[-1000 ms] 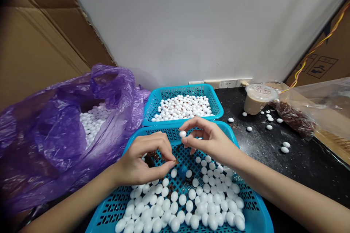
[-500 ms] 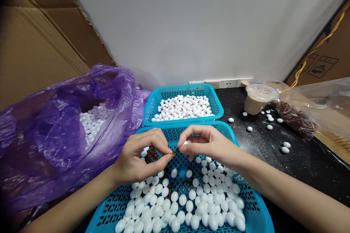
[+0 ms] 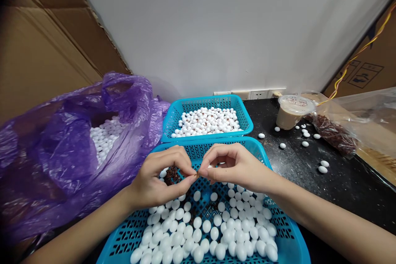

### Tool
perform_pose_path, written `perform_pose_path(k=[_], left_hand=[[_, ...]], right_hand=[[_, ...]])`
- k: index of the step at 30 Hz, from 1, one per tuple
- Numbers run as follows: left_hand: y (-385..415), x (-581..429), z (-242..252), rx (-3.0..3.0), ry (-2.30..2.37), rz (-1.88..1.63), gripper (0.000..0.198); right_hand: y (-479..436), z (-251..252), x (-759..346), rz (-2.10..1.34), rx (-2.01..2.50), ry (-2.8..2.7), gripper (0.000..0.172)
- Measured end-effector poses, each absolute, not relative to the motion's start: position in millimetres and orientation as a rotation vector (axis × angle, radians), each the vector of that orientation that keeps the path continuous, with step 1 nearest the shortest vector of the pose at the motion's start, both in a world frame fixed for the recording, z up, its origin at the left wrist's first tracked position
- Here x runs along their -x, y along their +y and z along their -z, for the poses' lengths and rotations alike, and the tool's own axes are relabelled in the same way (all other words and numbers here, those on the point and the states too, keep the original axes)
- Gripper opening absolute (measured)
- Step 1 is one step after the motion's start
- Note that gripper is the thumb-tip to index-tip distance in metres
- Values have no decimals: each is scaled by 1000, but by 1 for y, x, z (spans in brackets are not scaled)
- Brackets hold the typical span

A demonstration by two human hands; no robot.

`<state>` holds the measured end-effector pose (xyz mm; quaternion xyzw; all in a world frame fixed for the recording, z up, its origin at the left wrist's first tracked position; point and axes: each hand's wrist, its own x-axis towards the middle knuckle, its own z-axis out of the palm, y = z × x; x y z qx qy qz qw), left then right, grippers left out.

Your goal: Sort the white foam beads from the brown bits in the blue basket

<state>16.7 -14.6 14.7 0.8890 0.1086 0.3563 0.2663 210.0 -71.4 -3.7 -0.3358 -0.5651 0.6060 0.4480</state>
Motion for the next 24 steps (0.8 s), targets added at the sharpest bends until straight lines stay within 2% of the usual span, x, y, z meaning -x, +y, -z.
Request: perform_pose_path(k=[13,24], left_hand=[[-15,-16,-14,-2409,309,-934,8],[-15,-17,-13,-2415,316,-921,8]], right_hand=[[-70,3,-212,-1471,807,-1389,3],[-69,1,-210,-1414,899,-1304,9]])
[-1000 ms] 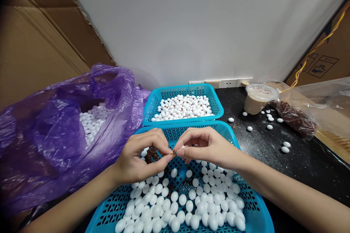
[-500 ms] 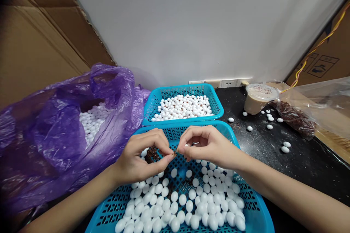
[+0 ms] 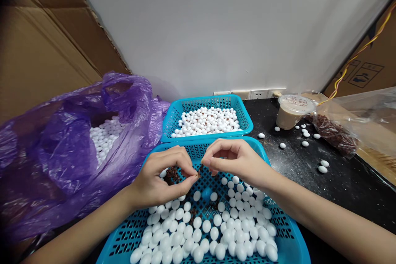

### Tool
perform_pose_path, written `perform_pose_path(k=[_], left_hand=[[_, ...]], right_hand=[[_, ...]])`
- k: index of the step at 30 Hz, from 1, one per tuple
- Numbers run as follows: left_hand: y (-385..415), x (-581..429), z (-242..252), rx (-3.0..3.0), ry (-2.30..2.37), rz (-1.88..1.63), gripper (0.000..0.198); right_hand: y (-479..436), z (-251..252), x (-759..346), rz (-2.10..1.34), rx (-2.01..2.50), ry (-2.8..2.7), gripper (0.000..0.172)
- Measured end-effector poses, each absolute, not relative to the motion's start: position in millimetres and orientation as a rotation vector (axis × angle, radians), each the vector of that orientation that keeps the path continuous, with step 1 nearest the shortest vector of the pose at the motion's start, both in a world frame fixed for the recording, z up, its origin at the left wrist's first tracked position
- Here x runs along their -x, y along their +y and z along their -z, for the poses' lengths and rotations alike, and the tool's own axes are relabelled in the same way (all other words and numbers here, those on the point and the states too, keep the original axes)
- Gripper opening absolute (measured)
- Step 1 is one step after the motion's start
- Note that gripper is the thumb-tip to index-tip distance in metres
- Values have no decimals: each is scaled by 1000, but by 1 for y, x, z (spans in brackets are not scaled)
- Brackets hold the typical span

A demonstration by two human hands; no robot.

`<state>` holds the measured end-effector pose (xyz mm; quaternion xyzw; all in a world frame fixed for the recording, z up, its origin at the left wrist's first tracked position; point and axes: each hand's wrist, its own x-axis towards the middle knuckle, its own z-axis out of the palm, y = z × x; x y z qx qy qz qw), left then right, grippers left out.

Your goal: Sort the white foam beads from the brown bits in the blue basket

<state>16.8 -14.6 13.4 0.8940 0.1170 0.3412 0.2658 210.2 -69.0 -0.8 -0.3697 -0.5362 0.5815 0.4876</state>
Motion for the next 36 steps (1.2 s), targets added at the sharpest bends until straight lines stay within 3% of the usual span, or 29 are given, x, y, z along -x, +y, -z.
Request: perform_pose_path(k=[4,26,36], left_hand=[[-14,-18,-15,-2419,313,-937,9],[-12,-18,-15,-2363,475,-931,5],[-11,-19,-15,-2359,484,-877,2]], right_hand=[[-68,0,-209,-1390,972,-1302,16],[-69,4,-210,-1389,948,-1240,21],[-71,2,-210,-1413,901,-1256,12]])
